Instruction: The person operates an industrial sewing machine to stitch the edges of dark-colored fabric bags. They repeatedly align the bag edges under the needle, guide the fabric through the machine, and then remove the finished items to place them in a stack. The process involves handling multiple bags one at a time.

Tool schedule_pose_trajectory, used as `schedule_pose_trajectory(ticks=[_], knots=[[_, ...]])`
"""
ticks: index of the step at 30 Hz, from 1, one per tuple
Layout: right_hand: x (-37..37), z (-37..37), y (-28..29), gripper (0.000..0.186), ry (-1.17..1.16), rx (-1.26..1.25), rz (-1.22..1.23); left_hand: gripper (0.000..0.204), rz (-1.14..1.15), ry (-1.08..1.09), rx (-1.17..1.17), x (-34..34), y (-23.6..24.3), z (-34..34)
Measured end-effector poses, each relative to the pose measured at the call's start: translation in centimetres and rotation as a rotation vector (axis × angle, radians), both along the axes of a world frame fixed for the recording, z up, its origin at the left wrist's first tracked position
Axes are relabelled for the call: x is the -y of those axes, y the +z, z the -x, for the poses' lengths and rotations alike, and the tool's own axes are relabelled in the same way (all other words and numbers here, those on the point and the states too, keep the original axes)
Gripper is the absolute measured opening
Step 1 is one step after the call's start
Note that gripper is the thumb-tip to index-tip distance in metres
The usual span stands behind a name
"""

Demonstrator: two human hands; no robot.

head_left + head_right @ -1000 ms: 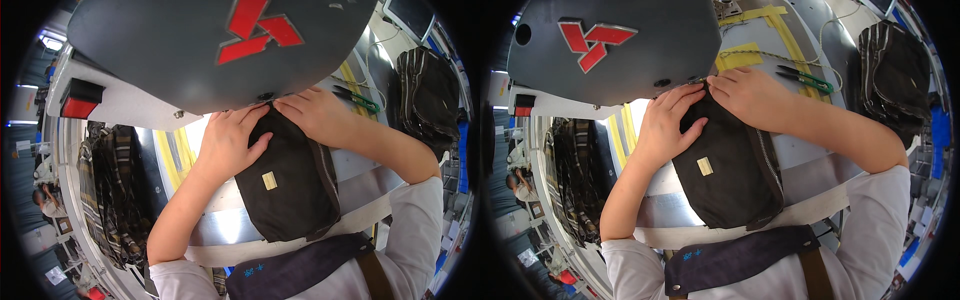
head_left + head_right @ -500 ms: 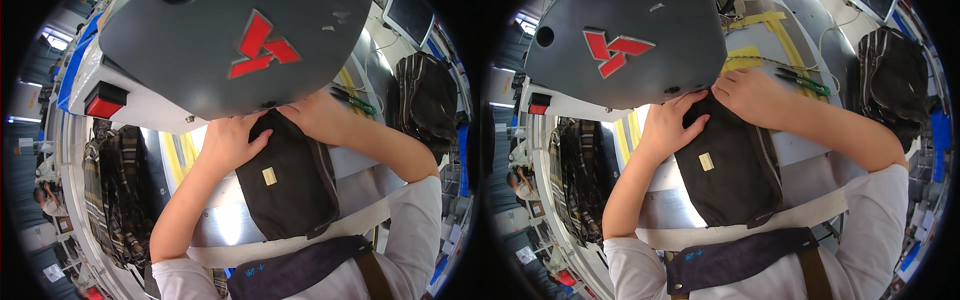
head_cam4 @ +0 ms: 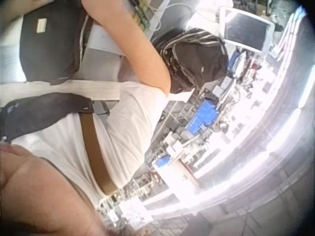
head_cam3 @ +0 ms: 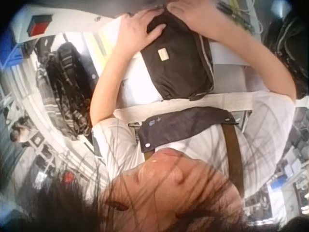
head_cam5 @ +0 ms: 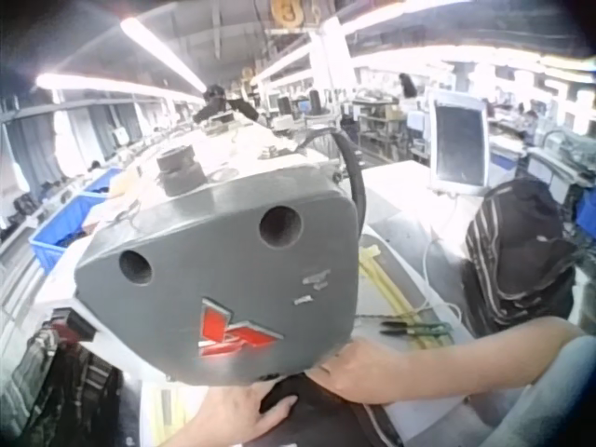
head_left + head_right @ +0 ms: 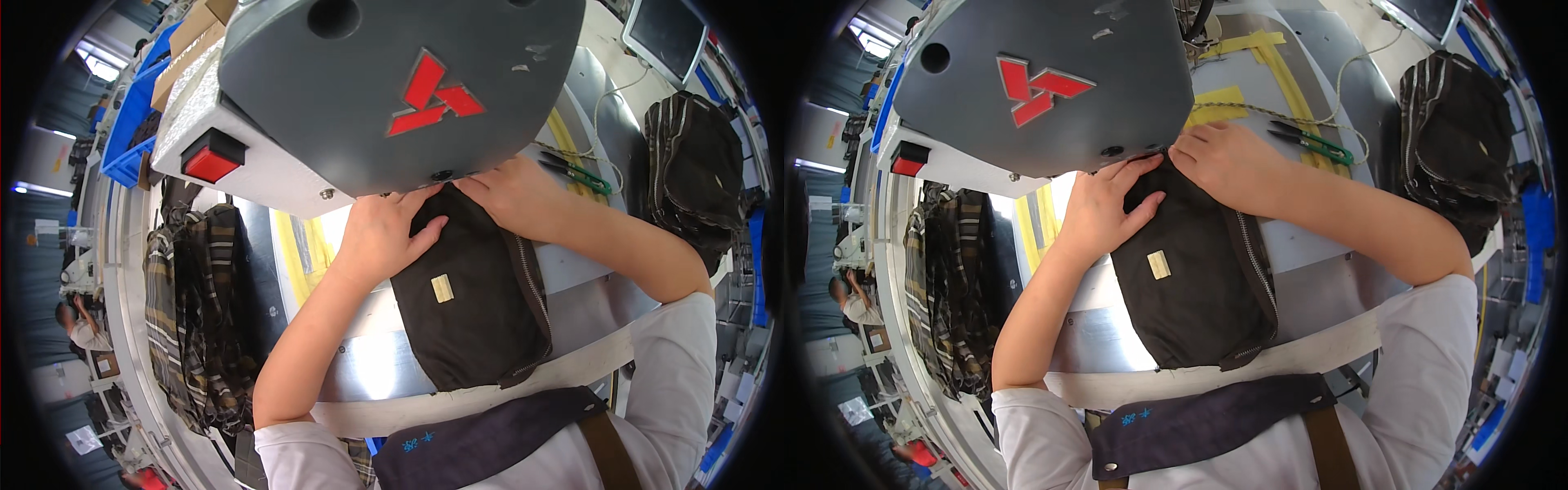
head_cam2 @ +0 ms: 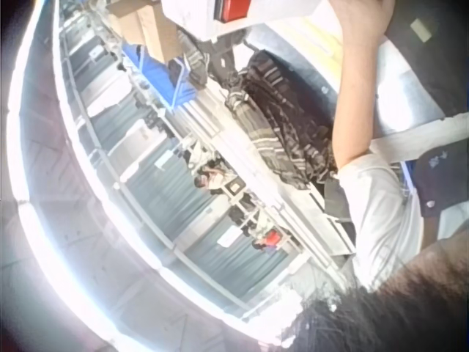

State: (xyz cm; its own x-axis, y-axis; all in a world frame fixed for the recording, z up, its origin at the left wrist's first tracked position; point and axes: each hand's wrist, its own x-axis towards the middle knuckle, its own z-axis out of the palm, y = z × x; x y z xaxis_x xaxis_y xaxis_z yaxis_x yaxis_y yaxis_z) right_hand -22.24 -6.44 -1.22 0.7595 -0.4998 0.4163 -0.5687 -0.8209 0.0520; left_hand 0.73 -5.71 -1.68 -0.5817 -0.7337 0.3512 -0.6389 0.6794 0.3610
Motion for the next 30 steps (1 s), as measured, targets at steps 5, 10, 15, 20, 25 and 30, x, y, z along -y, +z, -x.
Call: schedule_pose_trajectory(ticks=[5, 10, 15, 20, 25, 30], knots=[[-0.7, 0.3, -0.1, 0.032, 0.007, -0.046, -0.002, 0.039, 0.009, -0.023, -0.006, -0.8, 0.3, 0.3], [-1.3, 0.5, -0.3, 0.032, -0.003, 0.002, -0.022, 0.038, -0.004, -0.024, -0.026, -1.4, 0.1, 0.6], [-1.3, 0.5, -0.1, 0.031, 0.013, 0.009, -0.03, 0.038, 0.032, -0.012, -0.013, -1.3, 0.1, 0.5], [-1.2, 0.5, -0.4, 0.03, 0.008, 0.012, -0.03, 0.038, 0.016, -0.025, -0.016, -1.2, 0.3, 0.6], [-0.9, 0.4, -0.3, 0.031, -0.012, -0.027, 0.004, 0.038, 0.031, -0.011, -0.001, -0.7, 0.0, 0.5], [-1.4, 0.4, 0.1, 0.03, 0.0, -0.055, -0.01, 0.037, 0.036, -0.017, -0.006, -1.2, 0.1, 0.5]])
